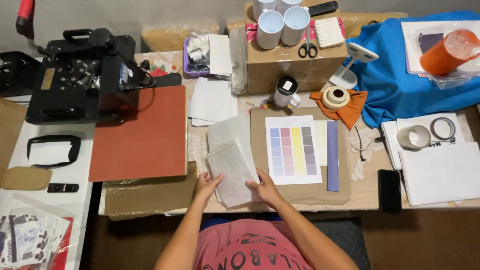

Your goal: A person is seen at a cluttered desk sorting through various printed stickers and placing them into individual clear plastic bags for packaging.

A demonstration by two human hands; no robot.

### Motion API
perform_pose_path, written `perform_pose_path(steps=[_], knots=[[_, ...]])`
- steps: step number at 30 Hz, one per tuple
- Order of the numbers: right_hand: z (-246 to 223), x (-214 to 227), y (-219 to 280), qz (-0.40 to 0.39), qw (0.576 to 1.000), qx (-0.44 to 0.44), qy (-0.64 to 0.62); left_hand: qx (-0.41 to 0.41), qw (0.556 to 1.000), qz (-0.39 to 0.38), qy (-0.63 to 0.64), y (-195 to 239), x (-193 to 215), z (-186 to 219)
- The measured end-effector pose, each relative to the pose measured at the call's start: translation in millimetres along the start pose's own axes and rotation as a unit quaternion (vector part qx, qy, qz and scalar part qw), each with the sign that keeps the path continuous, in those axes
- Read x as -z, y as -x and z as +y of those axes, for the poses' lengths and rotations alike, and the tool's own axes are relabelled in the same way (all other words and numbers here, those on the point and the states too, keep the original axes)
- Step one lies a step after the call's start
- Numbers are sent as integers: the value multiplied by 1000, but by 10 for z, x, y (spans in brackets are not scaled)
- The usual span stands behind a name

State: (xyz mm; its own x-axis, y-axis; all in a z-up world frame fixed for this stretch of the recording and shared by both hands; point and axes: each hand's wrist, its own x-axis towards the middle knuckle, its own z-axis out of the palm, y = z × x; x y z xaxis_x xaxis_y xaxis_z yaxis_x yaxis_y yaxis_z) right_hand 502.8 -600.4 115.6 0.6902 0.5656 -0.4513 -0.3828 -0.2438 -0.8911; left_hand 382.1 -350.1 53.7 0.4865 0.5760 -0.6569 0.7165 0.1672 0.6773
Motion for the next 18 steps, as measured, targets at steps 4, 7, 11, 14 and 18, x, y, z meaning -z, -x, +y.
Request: perform_pose_path(steps=[4, 7, 11, 14, 18], knots=[[52, 328, 137, -12, 996, 78, 29, -64, 959, -128, 245, 104, -140, 173], [-53, 435, 130, -22, 986, 158, 48, -151, 915, -183, 325, -478, -129, -286], [-217, 420, 92, 36, 972, 190, 133, -185, 931, -123, 290, -246, 40, -133], [-167, 261, 24, 50, 974, 135, 176, -156, 949, -92, 259, 30, -6, -53], [-169, 90, 42, 74, 970, 45, 229, -120, 959, -93, 237, -194, -218, -356]])
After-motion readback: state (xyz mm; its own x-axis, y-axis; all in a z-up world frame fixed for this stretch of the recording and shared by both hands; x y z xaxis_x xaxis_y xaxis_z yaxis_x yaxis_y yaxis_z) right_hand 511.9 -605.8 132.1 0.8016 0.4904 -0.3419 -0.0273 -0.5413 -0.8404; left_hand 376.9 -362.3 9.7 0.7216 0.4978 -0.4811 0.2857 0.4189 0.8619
